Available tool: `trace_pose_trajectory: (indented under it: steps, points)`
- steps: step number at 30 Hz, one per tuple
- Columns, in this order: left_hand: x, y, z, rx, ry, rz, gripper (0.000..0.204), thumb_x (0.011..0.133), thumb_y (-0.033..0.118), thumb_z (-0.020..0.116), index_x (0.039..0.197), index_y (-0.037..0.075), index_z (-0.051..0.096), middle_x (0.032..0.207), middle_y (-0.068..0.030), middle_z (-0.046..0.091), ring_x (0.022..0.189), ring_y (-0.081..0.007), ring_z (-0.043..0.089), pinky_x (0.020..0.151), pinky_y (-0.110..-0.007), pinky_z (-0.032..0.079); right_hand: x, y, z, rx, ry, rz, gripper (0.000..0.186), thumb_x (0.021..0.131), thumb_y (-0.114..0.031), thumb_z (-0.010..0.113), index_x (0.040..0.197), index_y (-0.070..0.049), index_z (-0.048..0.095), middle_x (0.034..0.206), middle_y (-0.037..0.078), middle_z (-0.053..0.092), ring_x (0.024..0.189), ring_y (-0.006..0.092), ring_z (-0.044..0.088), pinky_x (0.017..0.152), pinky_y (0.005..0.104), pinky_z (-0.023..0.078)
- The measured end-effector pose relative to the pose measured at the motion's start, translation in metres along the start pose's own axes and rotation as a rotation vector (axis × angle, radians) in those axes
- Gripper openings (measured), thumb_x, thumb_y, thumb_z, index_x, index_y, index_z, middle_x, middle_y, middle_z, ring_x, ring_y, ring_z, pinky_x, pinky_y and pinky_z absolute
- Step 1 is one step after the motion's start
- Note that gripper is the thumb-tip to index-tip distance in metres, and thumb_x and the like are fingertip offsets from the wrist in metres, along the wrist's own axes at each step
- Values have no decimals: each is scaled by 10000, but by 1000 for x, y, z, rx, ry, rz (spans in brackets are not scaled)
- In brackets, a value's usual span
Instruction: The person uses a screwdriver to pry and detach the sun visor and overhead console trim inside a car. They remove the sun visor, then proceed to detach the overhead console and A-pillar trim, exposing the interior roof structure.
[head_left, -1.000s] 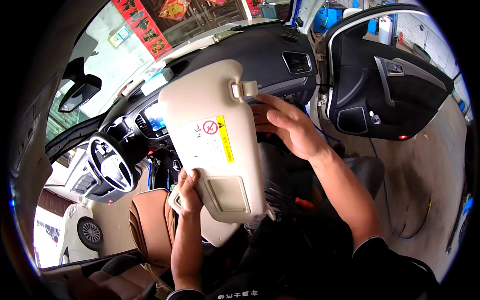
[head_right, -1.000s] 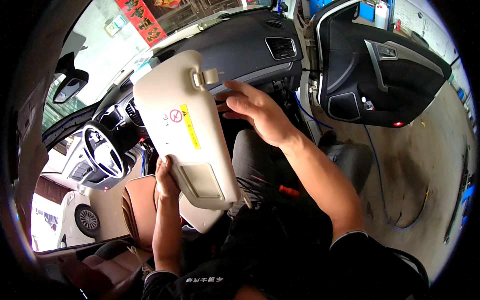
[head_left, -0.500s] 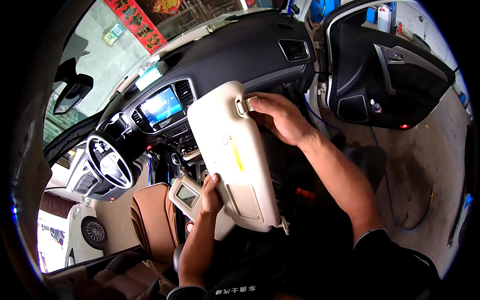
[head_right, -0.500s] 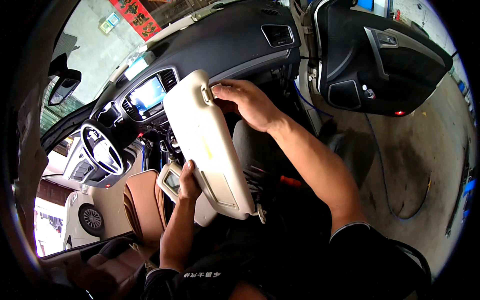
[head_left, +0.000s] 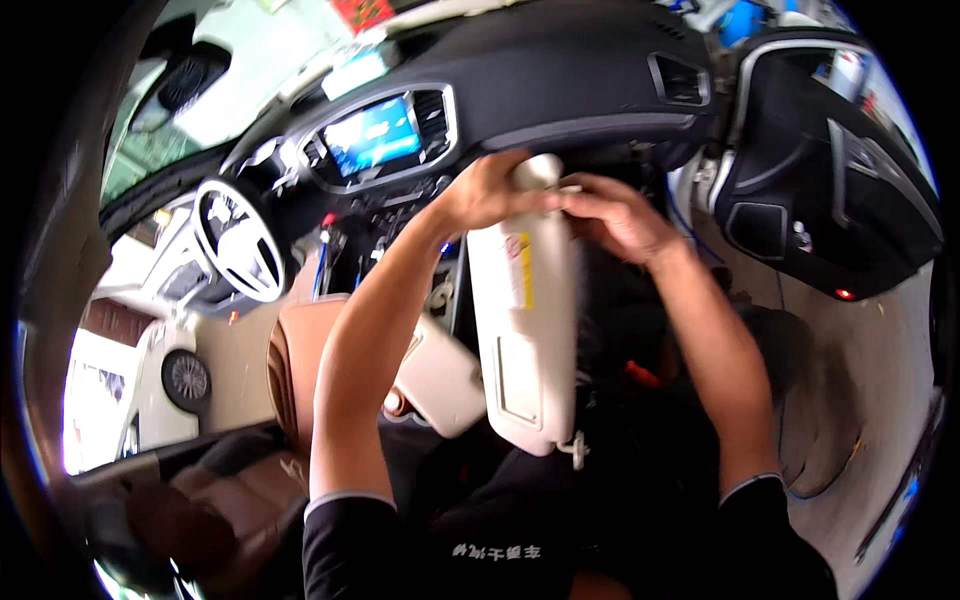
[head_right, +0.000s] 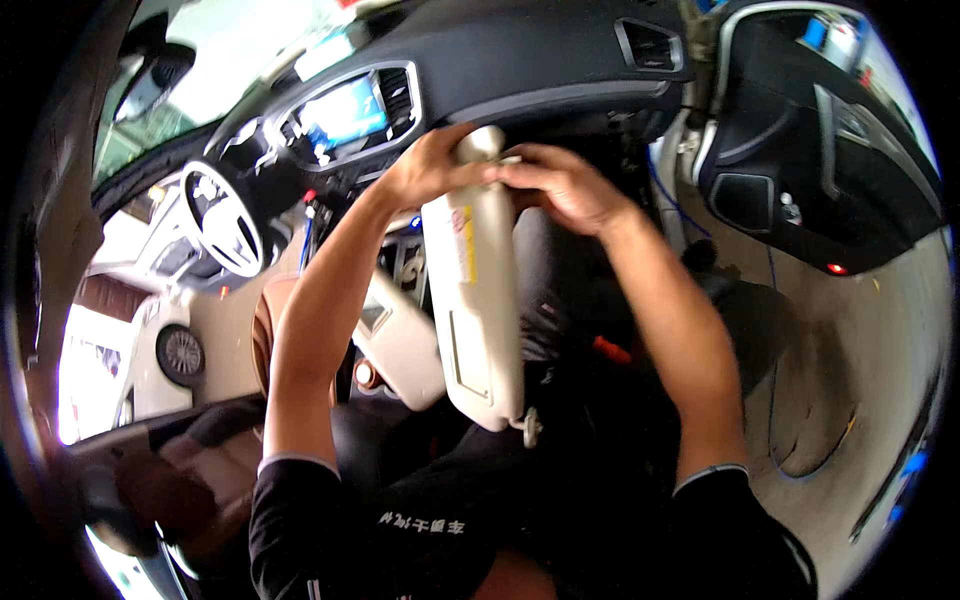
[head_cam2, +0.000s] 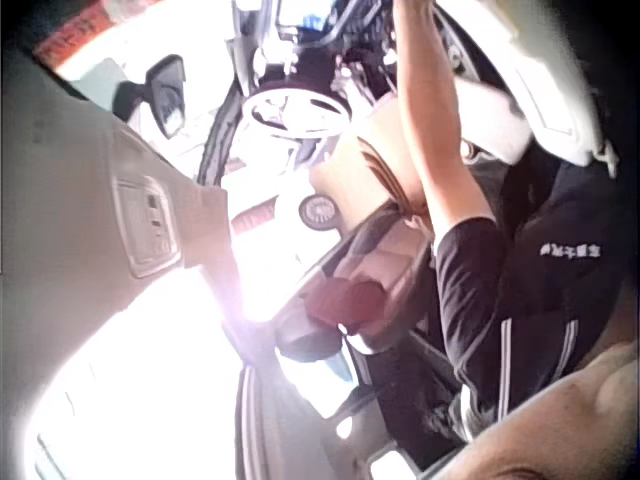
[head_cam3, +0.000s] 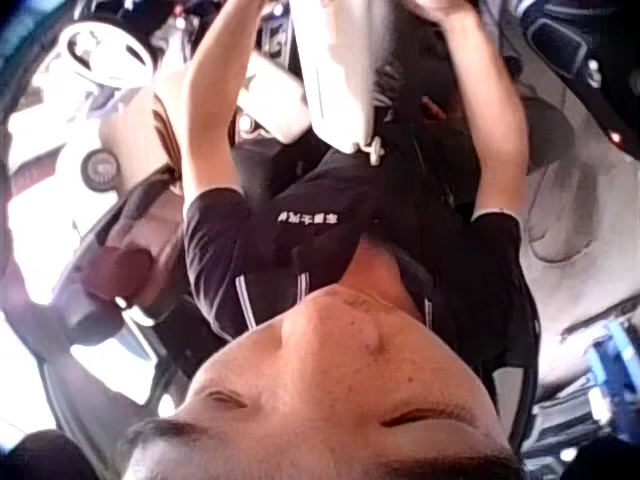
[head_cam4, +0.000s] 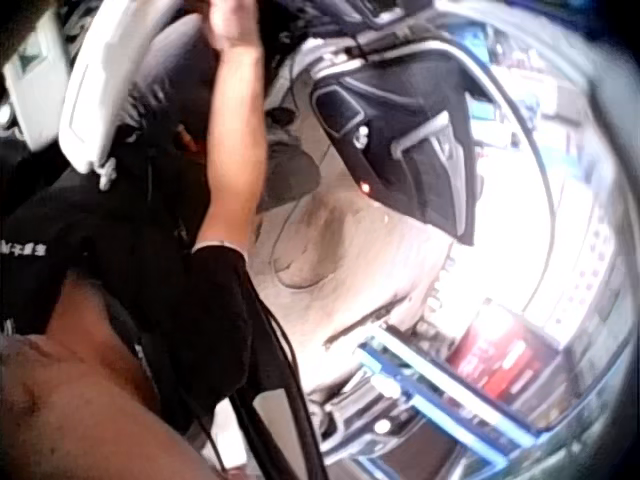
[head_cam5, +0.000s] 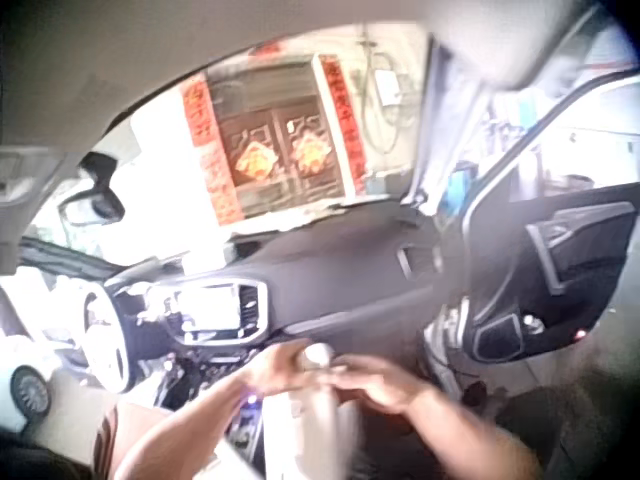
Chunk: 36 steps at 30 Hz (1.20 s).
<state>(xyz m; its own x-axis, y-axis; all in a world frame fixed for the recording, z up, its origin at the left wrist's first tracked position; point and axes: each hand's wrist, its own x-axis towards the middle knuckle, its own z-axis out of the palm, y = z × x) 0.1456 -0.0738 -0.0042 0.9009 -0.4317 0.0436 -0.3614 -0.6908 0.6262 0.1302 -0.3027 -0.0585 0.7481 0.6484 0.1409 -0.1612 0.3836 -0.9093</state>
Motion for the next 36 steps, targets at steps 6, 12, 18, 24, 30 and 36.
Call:
trace_pose_trajectory:
  steps: [6, 12, 18, 24, 30, 36]
  points:
    - [3, 1, 14, 134, 33, -82, 774, 681, 715, 816, 1061, 44, 752, 975, -159, 753, 925, -267, 735, 824, -379, 567, -8, 2, -16, -412, 130, 43, 388, 919, -436, 750, 1046, -77, 677, 914, 4, 647, 831, 101, 604, 753, 259, 503]
    - [-30, 4, -5, -93, 199, 77, 837, 612, 721, 860, 1079, 35, 749, 951, -158, 754, 908, -269, 751, 845, -372, 607, -3, 45, -5, 43, 301, 245, 373, 1022, -455, 582, 952, -100, 676, 789, -7, 627, 697, 112, 565, 669, 271, 447]
    - [-132, -44, -79, 372, 457, -97, 795, 651, 571, 882, 1257, 100, 674, 1075, -151, 698, 908, -265, 714, 810, -379, 593, -50, 89, -35, 353, 75, 274, 329, 1052, -372, 551, 1097, -55, 628, 898, 22, 612, 760, 113, 549, 680, 273, 458]
    - [-349, -187, -193, 698, 600, -741, 655, 853, 619, 689, 1195, 61, 682, 1008, -158, 689, 894, -249, 676, 807, -379, 545, -60, 73, -38, 329, 271, 250, 307, 1034, -371, 568, 1070, -67, 561, 853, 40, 547, 733, 111, 497, 616, 245, 419]
    - [-502, -297, -187, 322, 617, -1552, 1000, 841, 839, 521, 1405, 14, 566, 1208, -329, 651, 1178, -379, 630, 976, -447, 472, -71, 85, -11, 232, 364, 358, 291, 1027, -345, 576, 1053, -62, 640, 814, 1, 609, 665, 86, 543, 573, 237, 439]
    - [-670, -430, -139, 560, 636, -1384, 625, 987, 665, 412, 1263, 156, 647, 921, -254, 708, 913, -448, 677, 805, -504, 534, -54, 87, 19, -88, 286, 380, 334, 1019, -257, 592, 1222, -3, 669, 903, 14, 653, 753, 73, 583, 639, 219, 482]
